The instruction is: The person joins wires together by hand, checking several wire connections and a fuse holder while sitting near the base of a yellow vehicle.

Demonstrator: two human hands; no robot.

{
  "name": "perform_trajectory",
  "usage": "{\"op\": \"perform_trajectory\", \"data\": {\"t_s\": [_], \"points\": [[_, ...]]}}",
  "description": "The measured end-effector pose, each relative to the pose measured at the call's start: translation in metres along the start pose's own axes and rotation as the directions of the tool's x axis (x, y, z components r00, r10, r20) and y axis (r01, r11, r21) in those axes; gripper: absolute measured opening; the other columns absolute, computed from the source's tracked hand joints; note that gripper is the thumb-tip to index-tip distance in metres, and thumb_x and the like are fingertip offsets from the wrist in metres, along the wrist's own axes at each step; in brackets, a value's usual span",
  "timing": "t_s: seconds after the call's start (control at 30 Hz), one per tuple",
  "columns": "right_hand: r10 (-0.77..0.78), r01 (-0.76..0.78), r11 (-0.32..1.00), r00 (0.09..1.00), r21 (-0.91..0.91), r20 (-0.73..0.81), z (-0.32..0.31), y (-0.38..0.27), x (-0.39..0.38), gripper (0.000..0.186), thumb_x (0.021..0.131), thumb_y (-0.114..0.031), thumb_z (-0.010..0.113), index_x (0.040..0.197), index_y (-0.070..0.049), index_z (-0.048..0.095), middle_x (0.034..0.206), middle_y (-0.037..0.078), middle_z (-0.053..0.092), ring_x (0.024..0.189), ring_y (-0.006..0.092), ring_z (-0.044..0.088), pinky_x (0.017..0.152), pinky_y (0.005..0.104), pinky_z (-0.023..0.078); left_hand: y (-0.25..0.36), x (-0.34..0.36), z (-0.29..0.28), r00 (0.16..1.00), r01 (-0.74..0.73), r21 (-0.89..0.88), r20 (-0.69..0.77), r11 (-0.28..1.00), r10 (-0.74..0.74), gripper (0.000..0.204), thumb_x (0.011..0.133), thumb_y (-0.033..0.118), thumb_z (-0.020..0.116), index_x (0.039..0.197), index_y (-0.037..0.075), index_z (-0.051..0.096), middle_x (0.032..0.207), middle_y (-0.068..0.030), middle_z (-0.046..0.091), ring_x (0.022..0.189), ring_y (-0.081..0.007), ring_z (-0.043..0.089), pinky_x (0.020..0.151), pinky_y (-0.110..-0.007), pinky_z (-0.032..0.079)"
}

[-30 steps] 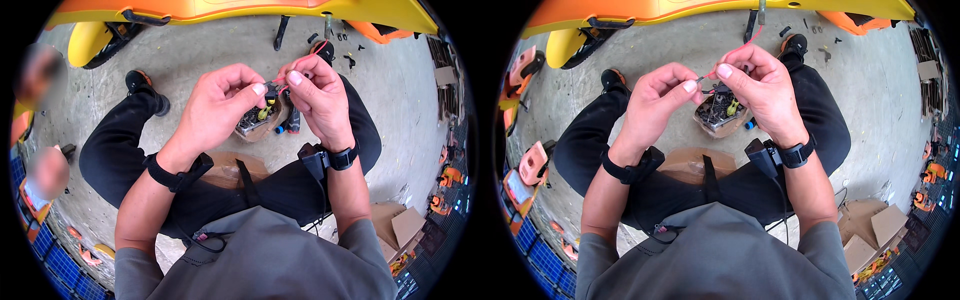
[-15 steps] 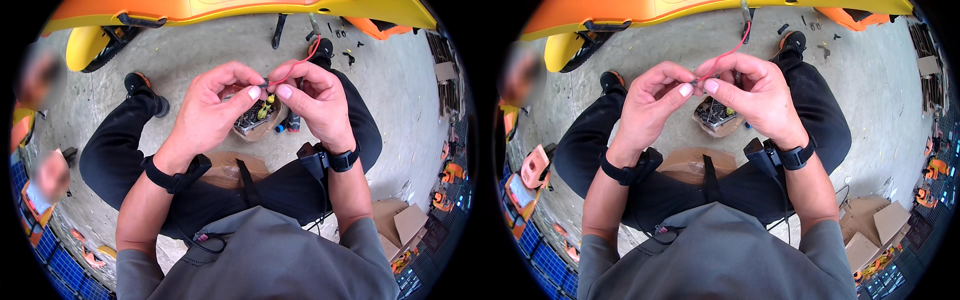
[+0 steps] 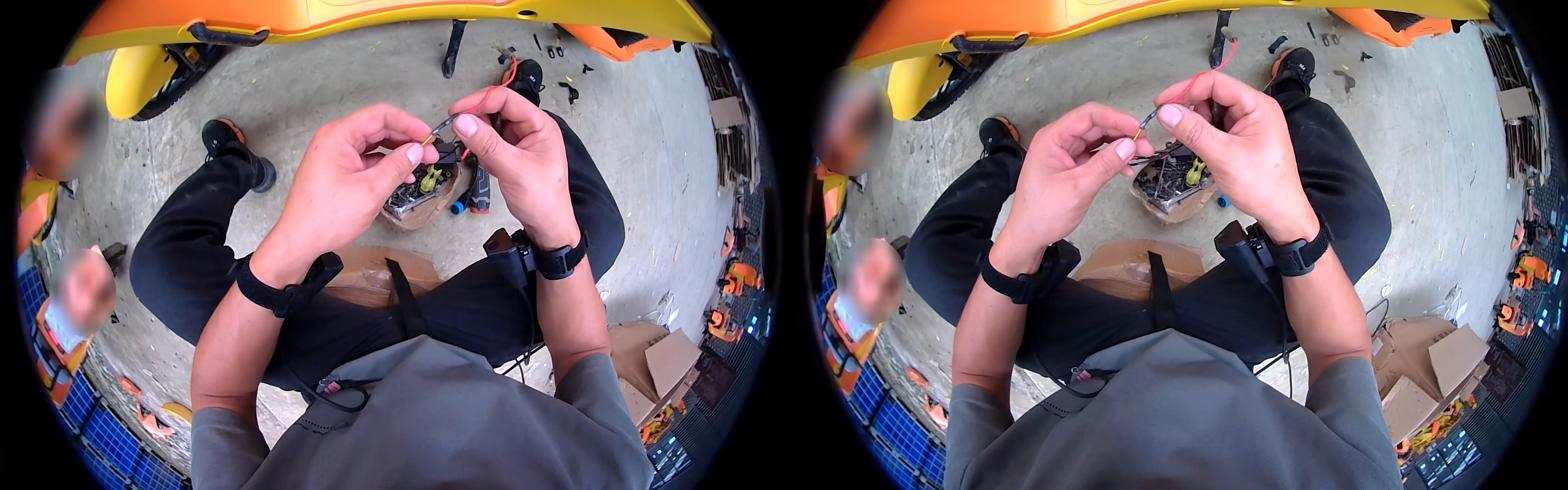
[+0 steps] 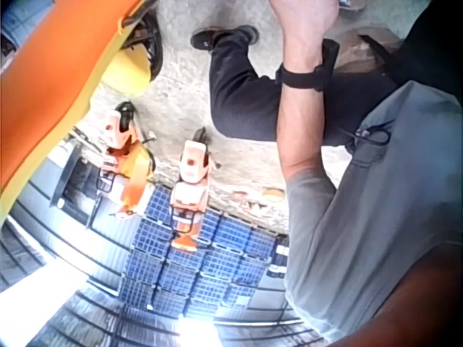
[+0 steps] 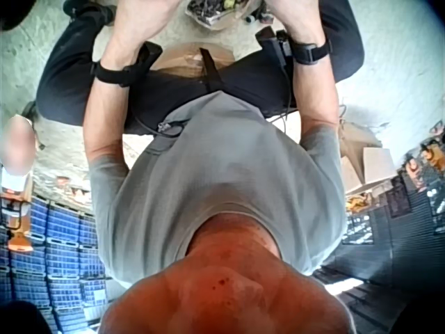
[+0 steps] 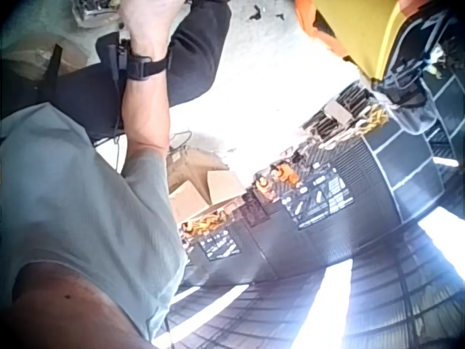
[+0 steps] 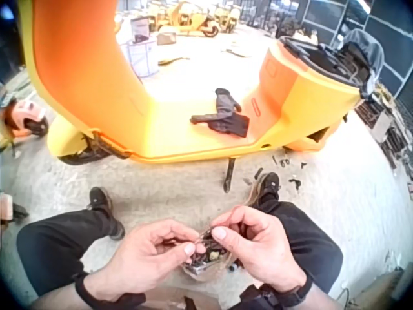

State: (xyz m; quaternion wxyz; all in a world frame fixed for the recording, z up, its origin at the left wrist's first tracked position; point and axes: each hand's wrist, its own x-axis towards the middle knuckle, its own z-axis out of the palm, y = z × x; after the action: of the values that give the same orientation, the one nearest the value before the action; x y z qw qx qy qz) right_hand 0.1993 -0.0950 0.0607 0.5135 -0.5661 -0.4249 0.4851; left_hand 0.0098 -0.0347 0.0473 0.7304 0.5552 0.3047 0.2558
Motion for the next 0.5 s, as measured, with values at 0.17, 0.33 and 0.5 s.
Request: {"op": "perform_trajectory", "data": {"t_s": [0.17, 0.33, 0.5], "points": [[0.005, -0.005, 1.000, 1.000, 0.031, 0.000, 0.0034, -0.0014, 0.0000, 0.011, 0.090, -0.012, 0.069, 0.090, -0.002, 0.063, 0.083, -0.005, 0.062, 0.069, 0.0013, 0.047, 0.062, 0.0191, 0.041, -0.0009, -0.0001, 0.0000, 1.000, 0.006, -0.003, -0.017, 1.000, -0.006, 0.014, 0.093, 0.007, 0.062, 0.106, 0.001, 0.062, 0.097, -0.0049, 0.066, 0.092, -0.0114, 0.064, 0.076, -0.024, 0.051], [0.009, -0.010, 1.000, 0.999, 0.011, 0.041, 0.0033, 0.0042, -0.0005, 0.012, 0.091, -0.012, 0.069, 0.091, -0.002, 0.063, 0.082, -0.004, 0.061, 0.070, 0.0016, 0.048, 0.062, 0.0189, 0.041, 0.0035, -0.0011, 0.0034, 0.996, -0.004, 0.090, -0.088, 0.996, 0.012, 0.013, 0.092, 0.009, 0.065, 0.104, 0.003, 0.063, 0.092, -0.0020, 0.067, 0.089, -0.0085, 0.063, 0.070, -0.021, 0.048], [0.013, -0.012, 1.000, 0.998, -0.011, 0.057, 0.0085, 0.0074, -0.0019, 0.013, 0.092, -0.013, 0.067, 0.092, -0.001, 0.062, 0.081, -0.003, 0.060, 0.072, 0.0025, 0.051, 0.063, 0.0194, 0.042, 0.0039, -0.0015, 0.0013, 0.995, 0.002, 0.177, -0.101, 0.984, 0.017, 0.012, 0.093, 0.012, 0.065, 0.100, 0.003, 0.064, 0.087, -0.0002, 0.066, 0.081, -0.0056, 0.059, 0.068, -0.020, 0.045]]}}
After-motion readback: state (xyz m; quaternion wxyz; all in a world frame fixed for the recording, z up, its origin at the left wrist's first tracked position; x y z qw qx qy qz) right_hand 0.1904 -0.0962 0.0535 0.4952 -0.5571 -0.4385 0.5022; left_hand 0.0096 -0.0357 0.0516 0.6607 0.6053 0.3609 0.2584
